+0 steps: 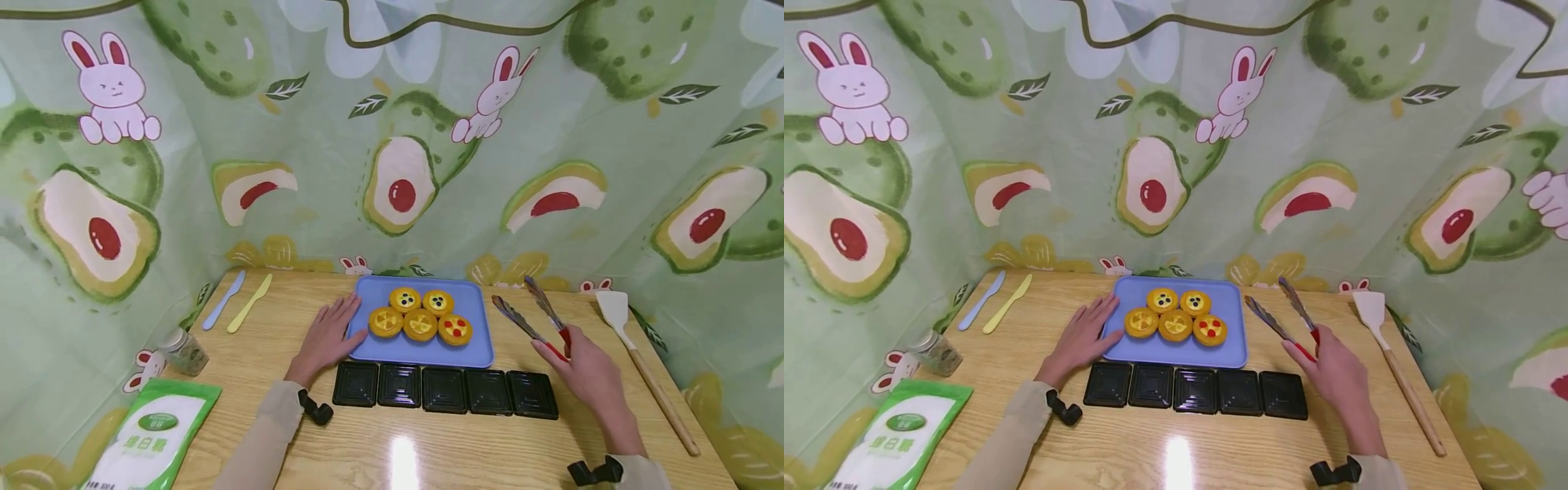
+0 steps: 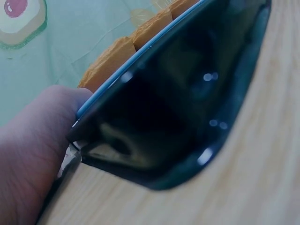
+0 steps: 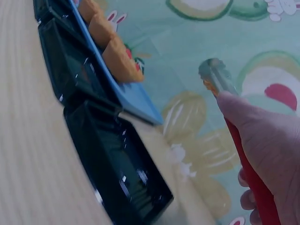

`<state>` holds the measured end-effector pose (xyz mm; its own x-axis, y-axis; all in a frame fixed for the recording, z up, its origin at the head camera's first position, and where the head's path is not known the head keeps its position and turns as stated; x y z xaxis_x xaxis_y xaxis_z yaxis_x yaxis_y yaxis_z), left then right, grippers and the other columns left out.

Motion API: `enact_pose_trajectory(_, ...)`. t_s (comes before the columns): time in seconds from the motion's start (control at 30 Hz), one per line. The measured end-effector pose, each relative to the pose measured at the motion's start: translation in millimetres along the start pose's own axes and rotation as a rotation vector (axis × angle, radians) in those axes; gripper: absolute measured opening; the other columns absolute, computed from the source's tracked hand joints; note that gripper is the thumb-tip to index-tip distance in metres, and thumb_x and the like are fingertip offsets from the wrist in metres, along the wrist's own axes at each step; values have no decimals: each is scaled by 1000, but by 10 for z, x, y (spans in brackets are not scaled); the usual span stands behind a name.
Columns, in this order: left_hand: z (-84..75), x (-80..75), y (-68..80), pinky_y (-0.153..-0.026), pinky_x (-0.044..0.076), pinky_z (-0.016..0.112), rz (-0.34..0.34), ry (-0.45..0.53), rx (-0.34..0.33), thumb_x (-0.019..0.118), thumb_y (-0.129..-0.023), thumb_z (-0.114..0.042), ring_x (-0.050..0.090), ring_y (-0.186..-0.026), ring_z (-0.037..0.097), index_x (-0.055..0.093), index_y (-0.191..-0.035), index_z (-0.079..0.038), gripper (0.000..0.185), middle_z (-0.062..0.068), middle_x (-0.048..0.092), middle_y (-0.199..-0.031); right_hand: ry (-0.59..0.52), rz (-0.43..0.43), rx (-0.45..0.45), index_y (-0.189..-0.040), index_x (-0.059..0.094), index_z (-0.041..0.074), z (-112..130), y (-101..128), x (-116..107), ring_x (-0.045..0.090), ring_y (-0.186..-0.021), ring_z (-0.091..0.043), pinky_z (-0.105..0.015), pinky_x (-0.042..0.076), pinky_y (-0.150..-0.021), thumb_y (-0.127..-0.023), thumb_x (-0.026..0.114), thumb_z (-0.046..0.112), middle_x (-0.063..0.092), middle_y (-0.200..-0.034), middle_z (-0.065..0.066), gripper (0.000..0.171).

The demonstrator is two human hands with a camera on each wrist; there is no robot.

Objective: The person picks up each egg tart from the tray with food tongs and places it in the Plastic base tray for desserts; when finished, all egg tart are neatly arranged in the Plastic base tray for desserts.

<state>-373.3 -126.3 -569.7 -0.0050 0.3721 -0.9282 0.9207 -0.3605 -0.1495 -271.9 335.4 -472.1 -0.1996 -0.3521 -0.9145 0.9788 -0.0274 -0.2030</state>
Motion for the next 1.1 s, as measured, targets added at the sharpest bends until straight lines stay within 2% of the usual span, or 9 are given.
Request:
enact_pose_trajectory(0.27,-27,-19,-8,-128,12,55,-1,-5,13,43,-103,-66,17,-161,30,22,-169,-21,83,-2,15,-175,11,61,-96,-121,55,-1,277,-134,49,44,-60,-20,-33,32,-53,-97,63,62,46,-71,-4,67)
enact_pose_trajectory(0.4,-43,-25,-11,-128,12,55,2,4,26,43,-103,-65,18,-161,30,24,-168,-20,81,-1,17,-175,-12,95,-110,-121,56,0,381,-158,109,46,-63,-21,-33,34,-54,-96,65,61,48,-72,-4,67)
enact_pose_trajectory(0.8,-99,-92,-57,-126,18,57,-48,45,49,49,-106,-53,25,-158,33,34,-165,-19,70,3,27,-172,-80,204,-133,-115,58,2,434,-122,475,42,-56,-17,-31,31,-52,-93,69,64,43,-67,-1,67)
enact_pose_trajectory(0.97,-46,-81,-36,-127,16,59,-52,15,36,46,-106,-57,18,-160,33,31,-166,-21,71,0,22,-174,-41,230,-139,-122,61,1,459,-126,599,45,-60,-16,-32,33,-52,-89,68,70,46,-69,-1,77)
enact_pose_trajectory(1.1,0,-41,-25,-127,11,58,-35,-4,15,41,-106,-61,12,-161,31,24,-168,-25,74,-4,16,-175,-16,235,-160,-111,63,4,501,-131,641,44,-60,-15,-31,32,-53,-88,69,72,44,-68,0,73)
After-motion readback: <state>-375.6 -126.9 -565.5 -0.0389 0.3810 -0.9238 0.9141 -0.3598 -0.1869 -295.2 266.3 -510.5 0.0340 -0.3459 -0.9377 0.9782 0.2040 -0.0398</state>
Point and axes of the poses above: each hand's wrist, its own y-axis away from the middle knuckle, its own x-axis out of the palm, z = x × y, the point moved 9 cm from there along -y, towards the middle knuckle
